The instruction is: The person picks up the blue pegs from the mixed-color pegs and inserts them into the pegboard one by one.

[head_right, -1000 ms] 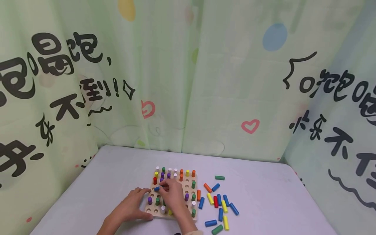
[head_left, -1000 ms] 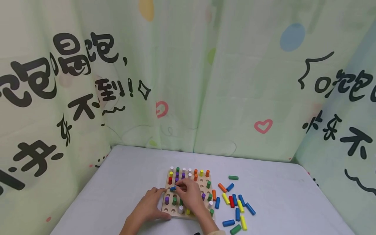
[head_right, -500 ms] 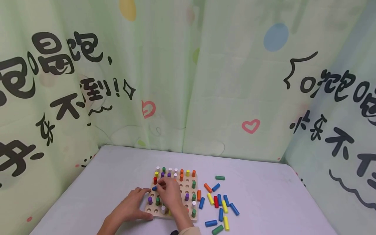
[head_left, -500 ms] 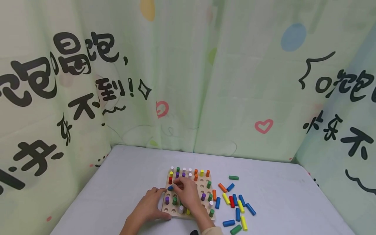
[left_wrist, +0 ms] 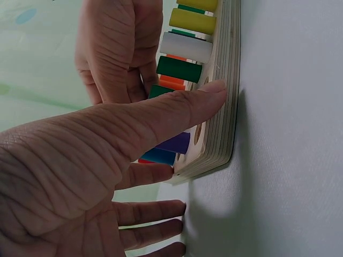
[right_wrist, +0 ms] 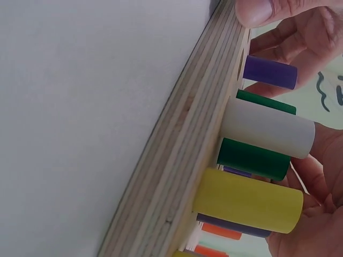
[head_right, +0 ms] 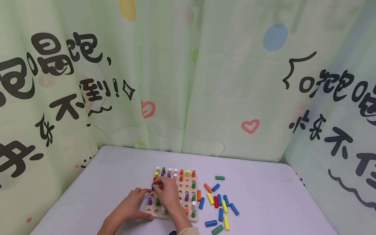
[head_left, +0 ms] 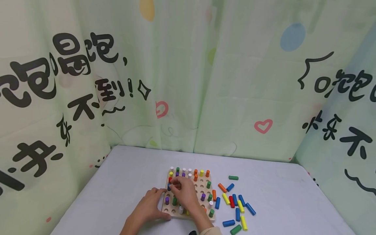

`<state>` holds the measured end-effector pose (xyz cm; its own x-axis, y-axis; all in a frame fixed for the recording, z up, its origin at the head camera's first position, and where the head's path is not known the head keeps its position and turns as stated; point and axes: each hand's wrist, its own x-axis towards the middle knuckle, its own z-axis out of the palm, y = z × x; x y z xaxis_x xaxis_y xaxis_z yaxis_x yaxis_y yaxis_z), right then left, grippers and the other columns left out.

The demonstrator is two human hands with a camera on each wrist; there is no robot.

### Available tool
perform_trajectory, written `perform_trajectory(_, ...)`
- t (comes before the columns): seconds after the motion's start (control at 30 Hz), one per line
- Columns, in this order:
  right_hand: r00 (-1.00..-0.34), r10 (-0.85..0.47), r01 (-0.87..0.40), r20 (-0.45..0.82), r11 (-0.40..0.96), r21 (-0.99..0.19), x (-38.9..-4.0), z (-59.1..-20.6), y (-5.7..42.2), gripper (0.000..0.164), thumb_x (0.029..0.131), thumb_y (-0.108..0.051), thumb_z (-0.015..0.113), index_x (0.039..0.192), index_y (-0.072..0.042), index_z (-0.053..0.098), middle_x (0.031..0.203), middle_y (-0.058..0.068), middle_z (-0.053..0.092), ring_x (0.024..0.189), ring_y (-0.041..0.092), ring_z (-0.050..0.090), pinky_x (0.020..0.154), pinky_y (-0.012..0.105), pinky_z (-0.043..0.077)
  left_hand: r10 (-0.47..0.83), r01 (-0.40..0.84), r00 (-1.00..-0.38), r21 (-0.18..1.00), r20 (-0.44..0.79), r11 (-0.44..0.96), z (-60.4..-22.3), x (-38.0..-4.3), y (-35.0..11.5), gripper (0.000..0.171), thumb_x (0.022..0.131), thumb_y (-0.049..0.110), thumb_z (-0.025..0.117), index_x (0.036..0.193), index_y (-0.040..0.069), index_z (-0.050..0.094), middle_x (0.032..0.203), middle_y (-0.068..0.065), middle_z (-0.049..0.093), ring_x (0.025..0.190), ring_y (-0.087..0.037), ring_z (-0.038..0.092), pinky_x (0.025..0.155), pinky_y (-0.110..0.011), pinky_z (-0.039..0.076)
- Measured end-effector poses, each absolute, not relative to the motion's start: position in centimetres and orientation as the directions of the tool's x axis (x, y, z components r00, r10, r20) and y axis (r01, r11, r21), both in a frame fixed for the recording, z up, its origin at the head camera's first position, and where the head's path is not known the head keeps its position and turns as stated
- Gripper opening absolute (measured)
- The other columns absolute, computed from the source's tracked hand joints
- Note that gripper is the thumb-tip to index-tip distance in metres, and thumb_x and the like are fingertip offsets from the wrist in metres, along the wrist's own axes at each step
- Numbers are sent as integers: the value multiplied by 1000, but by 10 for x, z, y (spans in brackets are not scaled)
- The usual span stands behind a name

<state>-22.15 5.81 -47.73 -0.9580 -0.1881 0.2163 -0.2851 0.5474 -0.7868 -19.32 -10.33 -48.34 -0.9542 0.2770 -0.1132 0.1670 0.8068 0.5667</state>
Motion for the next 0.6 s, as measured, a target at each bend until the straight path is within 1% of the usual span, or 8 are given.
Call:
perform_trajectory(0.2,-973,-157,-227,168,548,-805,-218,-476,60,13,90,-15,67,102,-10,69,93,-3,66,82,8,62,73,20,55,271,154,-954,568,-126,809,-484,-194,-103,90,58,50,88,131,10,54,113,-12,54,99,-28,49,91,-55,47)
perform_trajectory(0.3,-977,-150,-210,152,544,-812,-215,-475,61,13,91,-18,66,102,-11,68,93,-5,65,81,7,61,72,19,54,265,147,-955,565,-133,812,-484,-194,-103,91,57,50,88,131,10,54,114,-13,54,100,-29,50,91,-56,47)
perform_trajectory(0.5,-975,-132,-221,178,534,-816,-205,-473,66,16,92,-27,65,101,-14,69,92,-7,66,81,7,62,70,16,52,257,136,-956,560,-142,817,-484,-195,-102,91,57,51,88,132,11,54,116,-13,54,102,-30,50,92,-57,47)
perform_trajectory(0.6,-975,-128,-223,183,529,-819,-199,-472,70,18,91,-28,66,100,-13,69,91,-7,67,80,7,62,69,16,52,251,130,-957,560,-144,818,-484,-195,-102,91,57,50,88,131,11,55,117,-14,54,104,-30,50,92,-57,46)
